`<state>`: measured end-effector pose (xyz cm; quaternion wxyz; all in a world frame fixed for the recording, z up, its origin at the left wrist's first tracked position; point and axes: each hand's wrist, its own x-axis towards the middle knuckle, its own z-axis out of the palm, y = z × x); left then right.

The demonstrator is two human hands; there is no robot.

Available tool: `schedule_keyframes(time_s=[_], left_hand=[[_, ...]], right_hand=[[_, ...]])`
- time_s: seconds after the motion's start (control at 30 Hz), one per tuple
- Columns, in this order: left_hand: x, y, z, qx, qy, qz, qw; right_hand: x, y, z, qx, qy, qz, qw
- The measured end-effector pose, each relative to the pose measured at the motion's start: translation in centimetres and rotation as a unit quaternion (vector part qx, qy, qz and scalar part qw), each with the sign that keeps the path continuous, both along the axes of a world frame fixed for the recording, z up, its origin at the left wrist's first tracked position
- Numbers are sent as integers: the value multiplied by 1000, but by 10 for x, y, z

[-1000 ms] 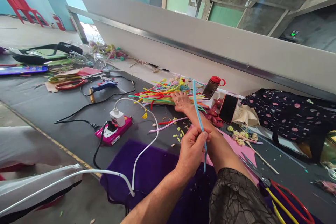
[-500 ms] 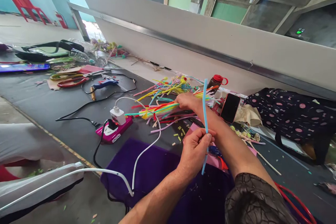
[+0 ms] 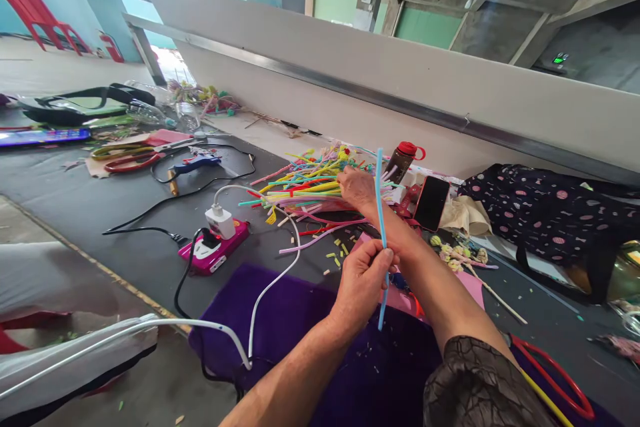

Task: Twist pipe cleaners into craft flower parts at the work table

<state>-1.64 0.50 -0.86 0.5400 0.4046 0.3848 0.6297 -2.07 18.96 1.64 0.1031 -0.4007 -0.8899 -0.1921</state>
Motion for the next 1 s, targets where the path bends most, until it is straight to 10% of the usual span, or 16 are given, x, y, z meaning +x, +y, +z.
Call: schedule_keyframes(time_s=[0.53, 0.77, 1.0], left_hand=[[3, -2, -2, 0, 16, -30, 999], [2, -2, -1, -14, -9, -30, 999], [2, 3, -5, 9, -26, -25, 999]], right_hand=[[35, -22, -26, -151, -54, 202, 966], [22, -14, -9, -62, 58, 66, 994], [-3, -3, -13, -25, -45, 14, 999]])
